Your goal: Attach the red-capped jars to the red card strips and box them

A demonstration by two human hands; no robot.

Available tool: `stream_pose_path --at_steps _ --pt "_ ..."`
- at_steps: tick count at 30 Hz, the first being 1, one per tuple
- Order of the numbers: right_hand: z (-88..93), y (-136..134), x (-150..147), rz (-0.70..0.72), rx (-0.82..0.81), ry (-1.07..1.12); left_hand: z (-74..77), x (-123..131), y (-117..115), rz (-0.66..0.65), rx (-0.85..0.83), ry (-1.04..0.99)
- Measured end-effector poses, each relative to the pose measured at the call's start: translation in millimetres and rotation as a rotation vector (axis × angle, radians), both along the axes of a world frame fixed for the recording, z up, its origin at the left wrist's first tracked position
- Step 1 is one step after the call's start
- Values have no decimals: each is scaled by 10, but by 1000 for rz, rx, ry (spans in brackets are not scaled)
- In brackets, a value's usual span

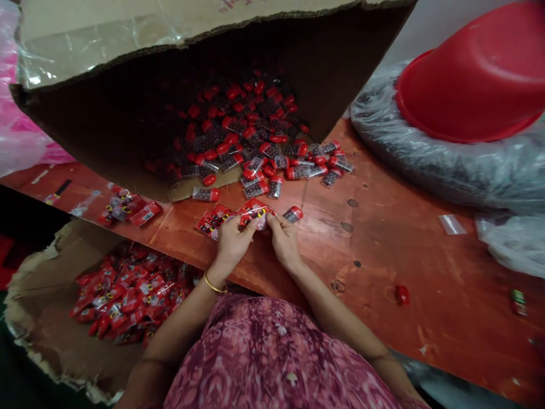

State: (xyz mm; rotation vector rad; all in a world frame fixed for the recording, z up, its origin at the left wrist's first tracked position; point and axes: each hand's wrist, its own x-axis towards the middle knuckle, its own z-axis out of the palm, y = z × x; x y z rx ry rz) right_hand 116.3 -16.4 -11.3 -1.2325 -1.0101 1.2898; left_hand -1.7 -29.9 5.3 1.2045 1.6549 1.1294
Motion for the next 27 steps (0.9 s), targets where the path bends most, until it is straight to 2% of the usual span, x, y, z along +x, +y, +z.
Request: stream_pose_path --at_steps 2,5,9,11,13,15,16,18,21,24,27 --pt "-19 47 48 -51 -6 -36 37 -39 50 -28 22 141" --pt "-29 116 128 -111 28 -90 88 -111 122 -145 -47 454" --pt "-29 130 161 -110 92 -104 160 -146 195 -292 -116 803" --pt "-34 110 154 -133 105 -110 210 -147 205 -269 -122 886" --pt "-36 89 149 -172 117 -126 260 -152 186 -156 -62 899" --pt "-29 70 147 -196 128 -138 286 -158 137 -25 74 840" --pt "-21 60 142 -198 129 -138 285 -154 103 0 138 773" --pt "1 29 116 -176 116 -123 248 -122 28 -50 176 537" --pt "32 -46 29 -110 86 -85 142 -12 -59 -147 55 39" --pt "38 -122 -45 -39 97 -92 56 106 -72 -22 -39 -314" --pt "29 -137 15 19 102 -189 38 152 -27 96 -88 -504"
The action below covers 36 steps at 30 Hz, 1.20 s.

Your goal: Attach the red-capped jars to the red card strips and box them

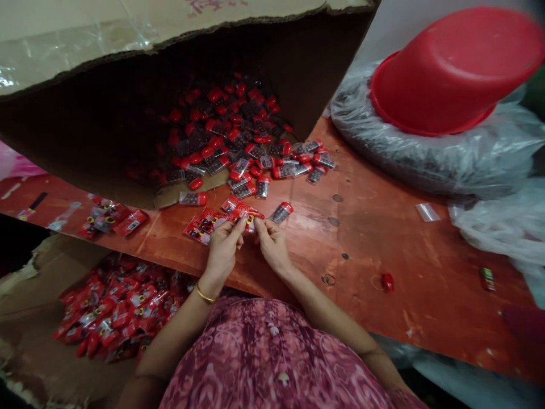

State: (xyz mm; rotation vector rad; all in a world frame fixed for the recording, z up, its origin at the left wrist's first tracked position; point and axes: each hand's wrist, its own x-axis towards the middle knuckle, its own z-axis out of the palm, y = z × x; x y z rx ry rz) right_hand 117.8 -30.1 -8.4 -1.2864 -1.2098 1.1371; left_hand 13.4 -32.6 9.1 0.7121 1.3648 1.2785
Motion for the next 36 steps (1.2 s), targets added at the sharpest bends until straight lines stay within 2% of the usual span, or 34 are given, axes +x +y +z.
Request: stream_pose_path --at_steps 3,7,9,12,15,19,21,23,28,36 --pt "6 73 205 -50 0 -370 27 -14 51 68 -41 -91" --pt "22 194 467 -191 -137 -1006 80 -5 89 72 -109 -202" --pt "11 212 536 -191 -191 -1163 113 25 97 48 -156 -298" --pt "-38 192 603 -148 -183 -1231 160 69 100 24 -208 -415" --pt "-105 153 672 -113 -103 -1082 186 88 86 11 -213 -459" --pt "-88 15 770 -135 -39 -428 183 82 53 -14 -210 -460" --pt "3 -113 813 -99 -60 -112 177 78 41 -23 -208 -433" --pt "126 -248 841 -16 -105 71 175 80 36 -36 -207 -391" --pt "321 -401 799 74 -161 185 187 96 29 -127 -167 -315" --pt "247 -352 679 0 -112 127 141 65 1 -191 -76 -181"
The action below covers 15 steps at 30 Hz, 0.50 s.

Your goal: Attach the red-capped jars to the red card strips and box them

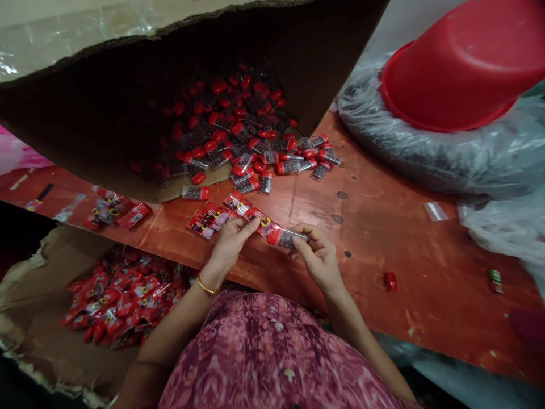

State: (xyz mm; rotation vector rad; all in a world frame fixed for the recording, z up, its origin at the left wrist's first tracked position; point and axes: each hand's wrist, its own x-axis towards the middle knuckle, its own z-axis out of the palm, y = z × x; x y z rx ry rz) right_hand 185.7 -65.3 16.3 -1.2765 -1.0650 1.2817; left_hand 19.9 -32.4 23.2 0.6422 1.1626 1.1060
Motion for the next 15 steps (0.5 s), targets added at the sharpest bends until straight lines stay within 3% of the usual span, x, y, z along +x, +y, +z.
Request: stream_pose_path --at_steps 9,15 --pt "-75 -2 -149 1 46 -35 -77 170 -40 145 90 -48" --pt "-117 -26 -341 -149 22 87 -59 304 -119 231 21 -228"
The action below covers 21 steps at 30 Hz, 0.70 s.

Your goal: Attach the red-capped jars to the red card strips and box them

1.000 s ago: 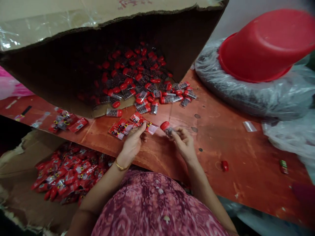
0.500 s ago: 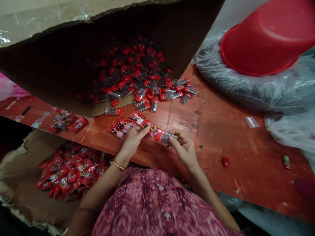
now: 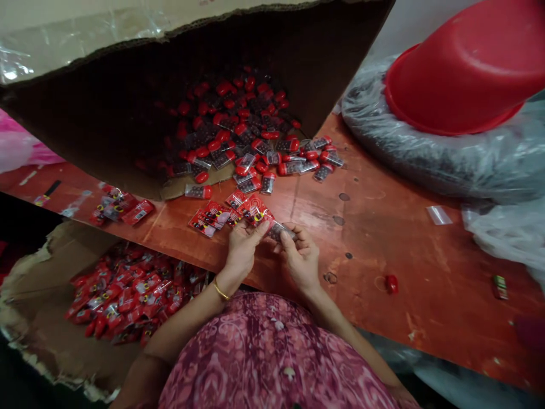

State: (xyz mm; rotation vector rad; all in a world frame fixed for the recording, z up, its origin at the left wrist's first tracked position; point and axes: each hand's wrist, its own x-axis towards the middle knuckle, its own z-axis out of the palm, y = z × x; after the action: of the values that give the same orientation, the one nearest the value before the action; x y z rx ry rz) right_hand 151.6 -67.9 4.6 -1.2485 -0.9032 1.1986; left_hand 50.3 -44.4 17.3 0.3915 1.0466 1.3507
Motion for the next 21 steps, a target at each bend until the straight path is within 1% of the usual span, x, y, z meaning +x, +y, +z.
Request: stream_pose_path --at_steps 2,4,9,15,19,21 --pt "-13 -26 -53 -10 -5 46 27 39 -46 20 -14 -35" --pt "-19 -50 -70 16 -11 76 55 60 -95 29 -16 -32" --pt "-11 -106 -3 101 -12 97 98 37 -189 -7 2 6" --pt "0 -203 -6 148 -27 183 81 32 -272 28 39 99" --pt "-6 -226 -45 129 -25 226 63 53 -348 19 -14 126" --pt "-18 -228 -47 189 -27 245 65 21 -382 6 -24 122"
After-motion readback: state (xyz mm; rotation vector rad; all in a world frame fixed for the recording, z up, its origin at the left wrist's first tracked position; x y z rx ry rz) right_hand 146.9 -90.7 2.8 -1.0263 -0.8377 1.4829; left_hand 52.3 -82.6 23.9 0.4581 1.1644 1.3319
